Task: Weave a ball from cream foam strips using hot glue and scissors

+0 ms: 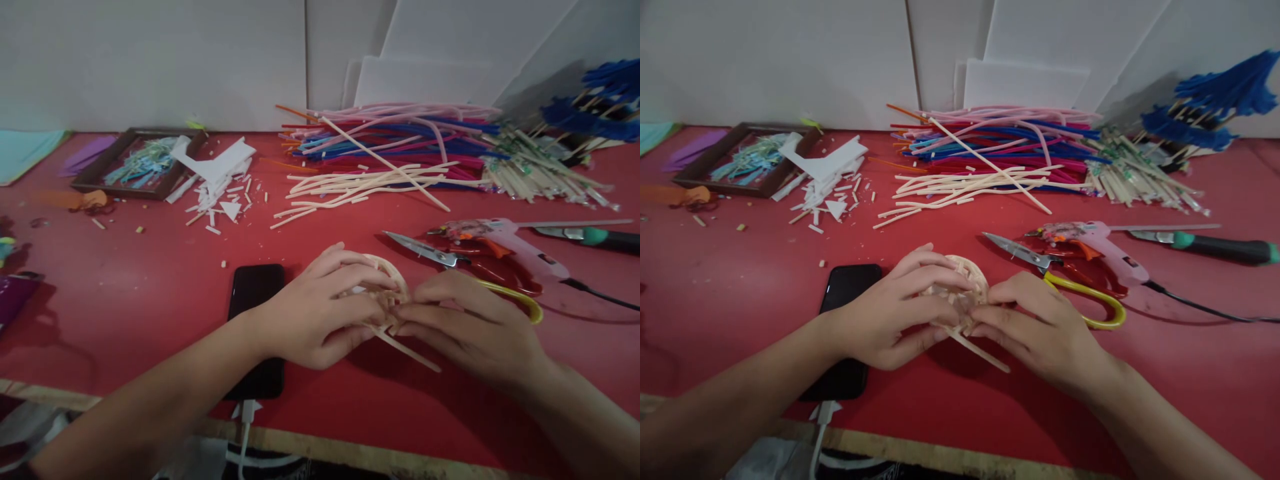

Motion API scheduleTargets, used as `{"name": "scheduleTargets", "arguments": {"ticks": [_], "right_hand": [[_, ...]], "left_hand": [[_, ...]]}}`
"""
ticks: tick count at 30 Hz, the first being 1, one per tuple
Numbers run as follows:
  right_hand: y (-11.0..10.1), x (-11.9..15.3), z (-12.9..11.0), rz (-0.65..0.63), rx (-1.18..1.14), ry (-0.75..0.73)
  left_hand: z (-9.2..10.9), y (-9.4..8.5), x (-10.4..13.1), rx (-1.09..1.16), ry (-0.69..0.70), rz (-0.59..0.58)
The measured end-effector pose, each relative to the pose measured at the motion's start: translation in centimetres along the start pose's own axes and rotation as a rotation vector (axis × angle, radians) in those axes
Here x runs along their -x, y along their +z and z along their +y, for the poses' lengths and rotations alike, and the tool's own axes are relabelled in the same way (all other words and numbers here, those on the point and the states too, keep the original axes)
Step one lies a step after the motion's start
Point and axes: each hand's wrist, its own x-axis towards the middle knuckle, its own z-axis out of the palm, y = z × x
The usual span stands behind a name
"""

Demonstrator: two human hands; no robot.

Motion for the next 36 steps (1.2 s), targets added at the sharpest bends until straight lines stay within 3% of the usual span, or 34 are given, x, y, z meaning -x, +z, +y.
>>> {"name": "scheduleTargets", "arguments": {"ticks": [4,18,21,26,28,31,36], "right_hand": [[0.2,-0.2,-0.1,0.059,0.003,-0.101],[0.1,0.1,-0.4,0.069,0.053,-0.137],[-0.1,0.1,-1.0,0.045,-0.083,0.036],[0.8,0.7,-2.0,-0.131,-0.564,0.591],[1.5,1.2,-2.2,-0.110,-0.714,0.742],[2.0,1.7,-2.3,-0.054,-0.836,0.880],[1.3,0.9,-2.6,-0.078,-1.184,1.002]], "left_hand": [[0.0,0.1,0.3,-0.058,-0.014,-0.001],[0.0,0.2,0.4,-0.138,0.033,0.036],[0.0,0.2,0.4,-0.135,0.030,0.032],[0.1,0.2,0.1,-0.110,0.030,0.019],[0.2,0.2,0.0,-0.114,0.043,0.030],[0.2,0.3,-0.1,-0.137,0.058,0.048],[0.1,0.4,0.0,-0.177,0.084,0.044]]}}
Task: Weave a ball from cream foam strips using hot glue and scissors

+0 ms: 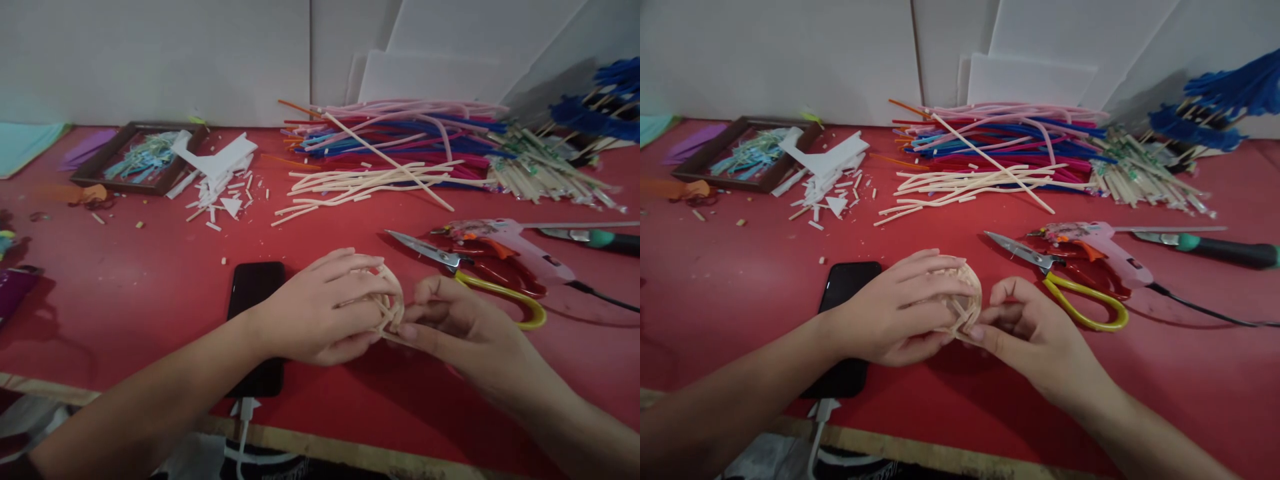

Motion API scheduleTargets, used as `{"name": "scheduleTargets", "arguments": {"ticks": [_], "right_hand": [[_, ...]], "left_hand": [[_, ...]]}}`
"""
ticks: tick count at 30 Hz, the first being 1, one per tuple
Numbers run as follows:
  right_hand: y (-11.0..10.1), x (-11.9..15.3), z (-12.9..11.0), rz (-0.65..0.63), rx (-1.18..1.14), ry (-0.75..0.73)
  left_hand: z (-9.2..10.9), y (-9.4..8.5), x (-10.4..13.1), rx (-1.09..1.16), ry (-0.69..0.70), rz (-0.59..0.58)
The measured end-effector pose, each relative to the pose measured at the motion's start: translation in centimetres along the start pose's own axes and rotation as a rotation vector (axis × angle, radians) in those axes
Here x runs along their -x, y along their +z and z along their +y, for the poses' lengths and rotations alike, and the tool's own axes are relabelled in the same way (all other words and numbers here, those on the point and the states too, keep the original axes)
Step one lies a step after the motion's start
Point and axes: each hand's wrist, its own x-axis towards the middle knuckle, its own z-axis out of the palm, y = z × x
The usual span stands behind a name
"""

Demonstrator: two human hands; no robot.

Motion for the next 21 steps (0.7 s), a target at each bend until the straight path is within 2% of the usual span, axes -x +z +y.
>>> {"name": "scheduleTargets", "arguments": {"ticks": [4,8,11,21], "right_hand": [[0.4,-0.1,-0.5,0.058,-0.177,0.137],[0.4,-0.7,0.0,0.034,-0.177,0.070],[0.4,-0.8,0.1,0.050,0.020,-0.059],[0.9,0.5,-0.3,0.298,0.756,-0.474]], "left_hand": [[-0.1,0.0,0.1,-0.011,-0.019,-0.018],[-0.1,0.2,0.2,-0.021,-0.008,-0.030],[-0.1,0.3,0.3,-0.034,-0.011,-0.040],[0.1,0.4,0.4,-0.088,-0.023,-0.020]]}}
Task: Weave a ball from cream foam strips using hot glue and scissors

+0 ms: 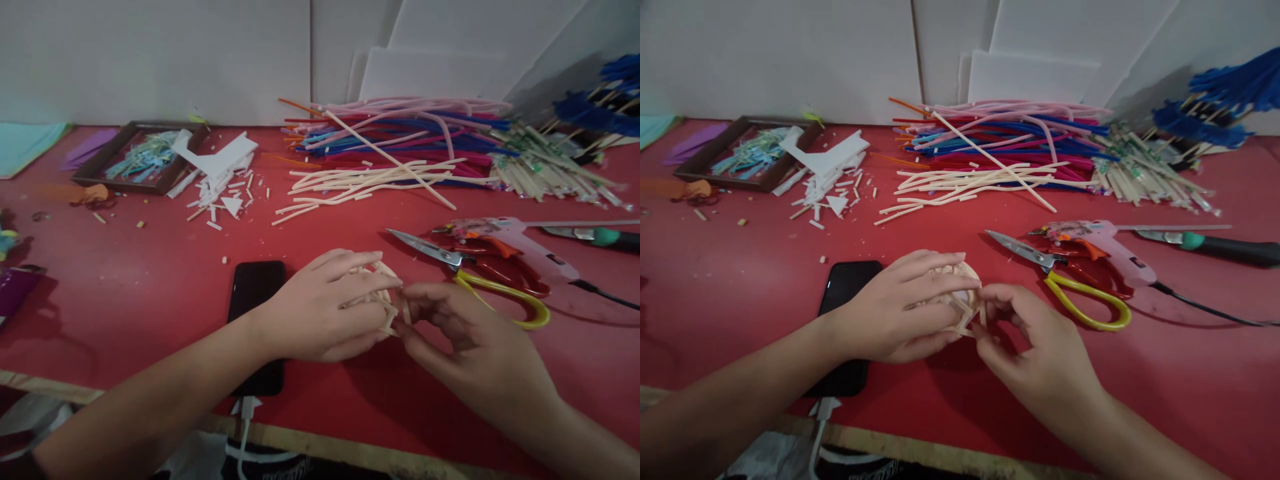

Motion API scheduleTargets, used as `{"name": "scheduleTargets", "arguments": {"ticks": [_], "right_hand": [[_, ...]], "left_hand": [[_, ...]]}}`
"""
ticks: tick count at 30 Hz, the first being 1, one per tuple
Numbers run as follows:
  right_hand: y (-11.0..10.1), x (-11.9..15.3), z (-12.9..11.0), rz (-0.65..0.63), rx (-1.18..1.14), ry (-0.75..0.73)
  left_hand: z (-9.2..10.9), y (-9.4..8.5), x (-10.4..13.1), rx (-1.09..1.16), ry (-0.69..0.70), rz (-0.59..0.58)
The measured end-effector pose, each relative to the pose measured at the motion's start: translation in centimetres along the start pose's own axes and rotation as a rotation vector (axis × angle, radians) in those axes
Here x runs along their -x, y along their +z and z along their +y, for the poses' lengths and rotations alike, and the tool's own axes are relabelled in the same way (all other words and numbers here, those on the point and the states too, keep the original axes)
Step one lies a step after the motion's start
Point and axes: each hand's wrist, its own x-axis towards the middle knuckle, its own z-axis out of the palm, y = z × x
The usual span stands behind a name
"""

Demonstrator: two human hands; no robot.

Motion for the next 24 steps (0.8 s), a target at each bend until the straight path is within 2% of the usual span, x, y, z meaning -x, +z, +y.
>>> {"name": "scheduleTargets", "arguments": {"ticks": [3,5,9,18,24], "right_hand": [[-0.28,0.18,0.07,0.044,0.237,-0.144],[-0.50,0.20,0.00,0.042,0.315,-0.214],[-0.67,0.20,0.04,0.067,0.380,-0.252],[-0.69,0.08,0.32,0.046,0.296,-0.237],[-0.95,-0.68,0.84,-0.017,0.225,-0.259]], "left_hand": [[-0.06,-0.01,-0.03,0.008,-0.006,-0.006],[-0.09,-0.05,-0.10,0.006,-0.007,-0.012],[-0.07,-0.12,-0.22,-0.006,-0.008,-0.011],[-0.11,-0.11,-0.14,-0.004,0.005,0.010],[-0.25,-0.37,-0.35,0.003,0.007,0.008]]}}
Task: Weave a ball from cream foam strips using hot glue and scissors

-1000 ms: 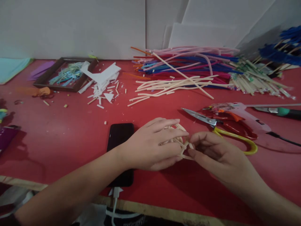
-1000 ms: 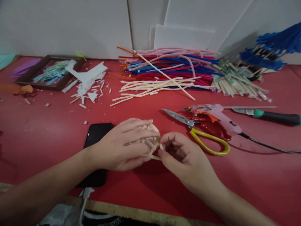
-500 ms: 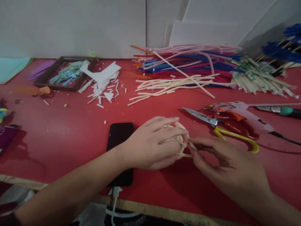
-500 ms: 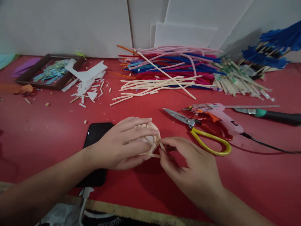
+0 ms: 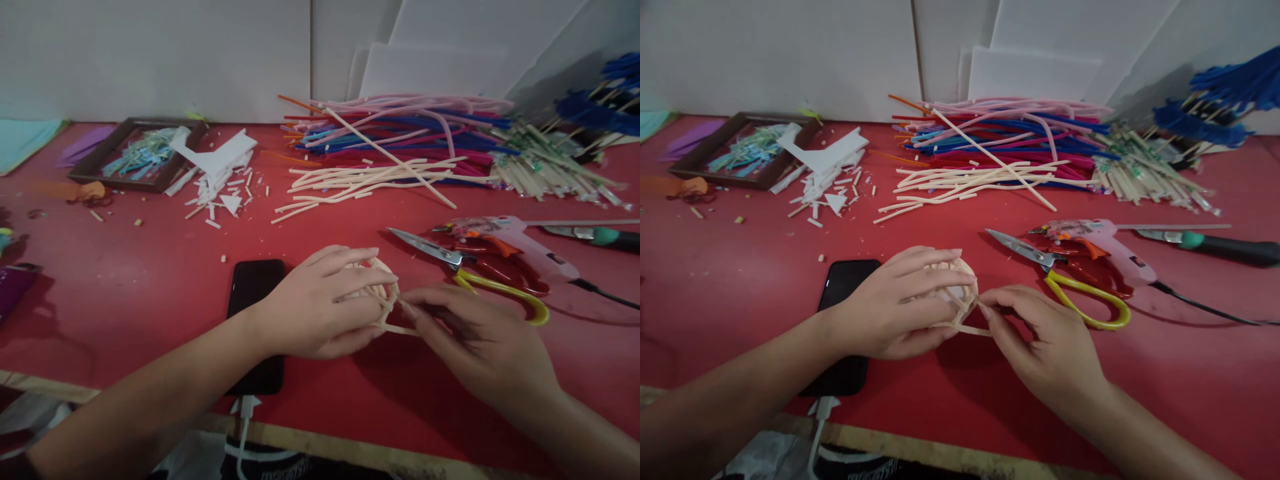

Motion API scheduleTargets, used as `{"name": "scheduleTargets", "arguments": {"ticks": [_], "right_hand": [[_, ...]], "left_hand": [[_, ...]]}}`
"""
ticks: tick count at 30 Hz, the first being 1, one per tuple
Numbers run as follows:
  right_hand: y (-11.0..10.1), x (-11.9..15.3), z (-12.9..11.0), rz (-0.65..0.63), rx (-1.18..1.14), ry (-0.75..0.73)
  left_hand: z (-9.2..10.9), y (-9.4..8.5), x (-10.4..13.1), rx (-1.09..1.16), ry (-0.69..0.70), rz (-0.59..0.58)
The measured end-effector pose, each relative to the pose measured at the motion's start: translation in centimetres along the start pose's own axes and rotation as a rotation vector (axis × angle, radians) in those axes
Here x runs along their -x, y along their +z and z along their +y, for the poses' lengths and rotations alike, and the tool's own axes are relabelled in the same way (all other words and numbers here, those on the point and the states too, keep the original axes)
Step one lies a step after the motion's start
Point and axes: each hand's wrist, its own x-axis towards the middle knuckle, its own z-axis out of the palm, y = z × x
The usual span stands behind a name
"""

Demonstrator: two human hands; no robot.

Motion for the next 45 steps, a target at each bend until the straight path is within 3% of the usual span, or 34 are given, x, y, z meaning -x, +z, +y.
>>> {"name": "scheduleTargets", "arguments": {"ticks": [16,25,36,42,45], "right_hand": [[0.4,-0.8,1.3,0.040,0.108,-0.173],[-0.2,-1.3,1.9,0.027,0.107,-0.407],[-0.8,-0.1,1.6,-0.009,0.106,-0.402],[-0.8,0.2,1.7,0.057,0.238,-0.548],[-0.7,0.1,1.6,0.032,0.244,-0.571]], "left_hand": [[0.0,0.0,-0.3,0.051,0.019,0.033],[0.0,0.0,0.0,0.111,0.048,0.007],[-0.2,0.0,0.2,0.089,0.061,-0.022],[-0.2,0.0,0.1,0.107,0.048,-0.003],[-0.3,-0.1,0.0,0.106,0.057,-0.011]]}}
